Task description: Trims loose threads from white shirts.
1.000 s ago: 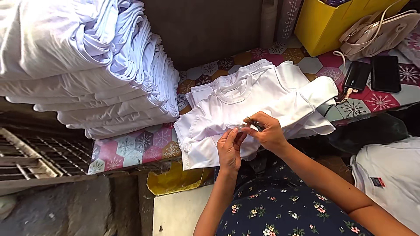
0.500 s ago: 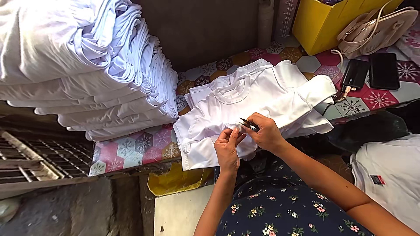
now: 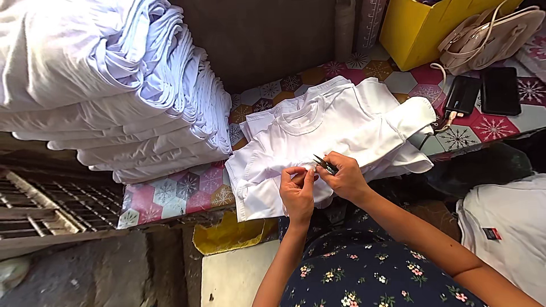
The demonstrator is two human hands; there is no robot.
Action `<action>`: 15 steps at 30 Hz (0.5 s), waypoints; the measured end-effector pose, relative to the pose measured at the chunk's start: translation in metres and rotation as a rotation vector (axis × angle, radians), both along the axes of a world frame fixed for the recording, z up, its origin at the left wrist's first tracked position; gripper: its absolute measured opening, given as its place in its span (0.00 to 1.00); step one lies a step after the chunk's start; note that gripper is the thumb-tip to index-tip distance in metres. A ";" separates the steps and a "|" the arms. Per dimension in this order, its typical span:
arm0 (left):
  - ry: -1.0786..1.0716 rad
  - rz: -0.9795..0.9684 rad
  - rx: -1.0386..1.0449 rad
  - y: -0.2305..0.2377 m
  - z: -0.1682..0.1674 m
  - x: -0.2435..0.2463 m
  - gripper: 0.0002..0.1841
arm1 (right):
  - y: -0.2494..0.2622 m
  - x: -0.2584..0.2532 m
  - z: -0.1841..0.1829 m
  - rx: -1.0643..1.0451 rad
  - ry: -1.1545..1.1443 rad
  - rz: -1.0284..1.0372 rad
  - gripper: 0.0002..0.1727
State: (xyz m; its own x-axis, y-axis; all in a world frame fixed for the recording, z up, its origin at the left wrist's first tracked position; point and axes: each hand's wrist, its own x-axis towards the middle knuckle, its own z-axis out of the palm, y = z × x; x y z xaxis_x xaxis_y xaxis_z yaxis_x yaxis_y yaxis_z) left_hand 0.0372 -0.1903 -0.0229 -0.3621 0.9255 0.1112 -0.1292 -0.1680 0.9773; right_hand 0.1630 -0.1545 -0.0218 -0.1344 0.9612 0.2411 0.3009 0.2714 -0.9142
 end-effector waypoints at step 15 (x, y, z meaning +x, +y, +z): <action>0.583 0.021 0.358 0.014 -0.025 -0.009 0.09 | 0.003 0.012 0.023 -0.268 0.119 0.114 0.04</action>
